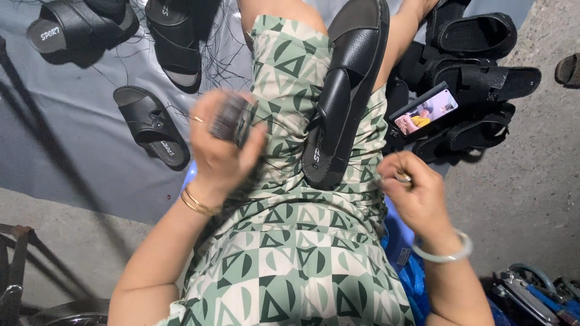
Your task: A person uses a small hand tool to repair the strap and sole of a black sandal while sitting in a workspace.
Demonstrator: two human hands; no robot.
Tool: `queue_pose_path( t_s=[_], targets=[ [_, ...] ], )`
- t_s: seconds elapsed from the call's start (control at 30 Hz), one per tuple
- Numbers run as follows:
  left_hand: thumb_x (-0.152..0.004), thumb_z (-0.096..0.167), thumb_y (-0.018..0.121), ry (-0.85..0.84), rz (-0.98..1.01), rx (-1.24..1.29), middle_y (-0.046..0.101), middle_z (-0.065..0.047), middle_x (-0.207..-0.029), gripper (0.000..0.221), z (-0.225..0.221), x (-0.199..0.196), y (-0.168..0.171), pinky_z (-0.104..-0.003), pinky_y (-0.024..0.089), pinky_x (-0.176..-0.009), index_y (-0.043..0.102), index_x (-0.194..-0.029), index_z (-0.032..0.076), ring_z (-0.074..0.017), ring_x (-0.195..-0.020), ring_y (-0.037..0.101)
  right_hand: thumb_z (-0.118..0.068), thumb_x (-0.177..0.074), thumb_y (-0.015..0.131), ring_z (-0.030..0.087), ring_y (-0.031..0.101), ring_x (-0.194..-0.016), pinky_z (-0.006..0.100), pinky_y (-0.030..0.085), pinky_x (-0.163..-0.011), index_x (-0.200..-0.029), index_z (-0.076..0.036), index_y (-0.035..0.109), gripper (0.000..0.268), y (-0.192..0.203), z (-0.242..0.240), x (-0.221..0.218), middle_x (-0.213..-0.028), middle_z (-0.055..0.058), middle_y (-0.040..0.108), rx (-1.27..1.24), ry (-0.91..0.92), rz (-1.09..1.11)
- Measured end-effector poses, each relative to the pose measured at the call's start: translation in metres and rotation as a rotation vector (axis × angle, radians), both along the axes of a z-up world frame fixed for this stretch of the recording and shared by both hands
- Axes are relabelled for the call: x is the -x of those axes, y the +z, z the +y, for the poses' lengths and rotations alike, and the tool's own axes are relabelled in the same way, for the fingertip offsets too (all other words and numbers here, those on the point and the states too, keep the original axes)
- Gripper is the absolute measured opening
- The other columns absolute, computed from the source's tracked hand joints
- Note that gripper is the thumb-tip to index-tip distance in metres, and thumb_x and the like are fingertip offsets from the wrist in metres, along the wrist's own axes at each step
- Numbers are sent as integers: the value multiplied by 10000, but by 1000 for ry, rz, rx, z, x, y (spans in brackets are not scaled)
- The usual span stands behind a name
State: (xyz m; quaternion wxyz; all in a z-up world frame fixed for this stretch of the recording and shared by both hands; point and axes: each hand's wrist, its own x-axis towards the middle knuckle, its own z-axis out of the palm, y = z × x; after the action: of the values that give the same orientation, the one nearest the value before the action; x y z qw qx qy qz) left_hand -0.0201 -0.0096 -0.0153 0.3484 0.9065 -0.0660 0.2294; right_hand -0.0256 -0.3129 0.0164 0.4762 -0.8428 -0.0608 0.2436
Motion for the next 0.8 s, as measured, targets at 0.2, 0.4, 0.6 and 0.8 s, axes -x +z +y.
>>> queue_pose_path(
  t_s=[0.2,0.4,0.6,0.8],
  targets=[
    [-714,178,648,-349,-36,-183,499,-47,-640,124,-38,23,-28,-373,390,-604,589,-658,84,-249,-653,506,-168,-816,657,194,599,-717,270,463,-626,-764,-76,621,112,-1,43,-18,-810,67,635,-92,6,-154],
    [-743,186,676,-404,310,392,559,-114,-598,200,-50,-2,29,-354,453,-522,597,-631,40,-302,-574,571,-179,-888,503,136,498,-386,189,378,-305,-1032,46,536,270,-3,53,-4,-597,167,581,-667,-303,513],
    [-788,210,666,-603,408,616,643,-108,-725,178,-53,5,30,-327,505,-544,642,-760,35,-281,-616,635,13,-799,486,266,573,-741,332,503,-547,-1227,7,466,428,26,33,-9,-1037,177,485,-299,-58,162],
    [-869,223,649,-389,330,-172,524,-80,-798,254,-10,10,11,-279,354,-311,518,-896,7,-131,-403,421,-224,-998,474,278,438,-953,437,377,-829,-1267,-30,523,335,-89,-282,-63,-1139,142,497,583,-237,-309]
  ],
)
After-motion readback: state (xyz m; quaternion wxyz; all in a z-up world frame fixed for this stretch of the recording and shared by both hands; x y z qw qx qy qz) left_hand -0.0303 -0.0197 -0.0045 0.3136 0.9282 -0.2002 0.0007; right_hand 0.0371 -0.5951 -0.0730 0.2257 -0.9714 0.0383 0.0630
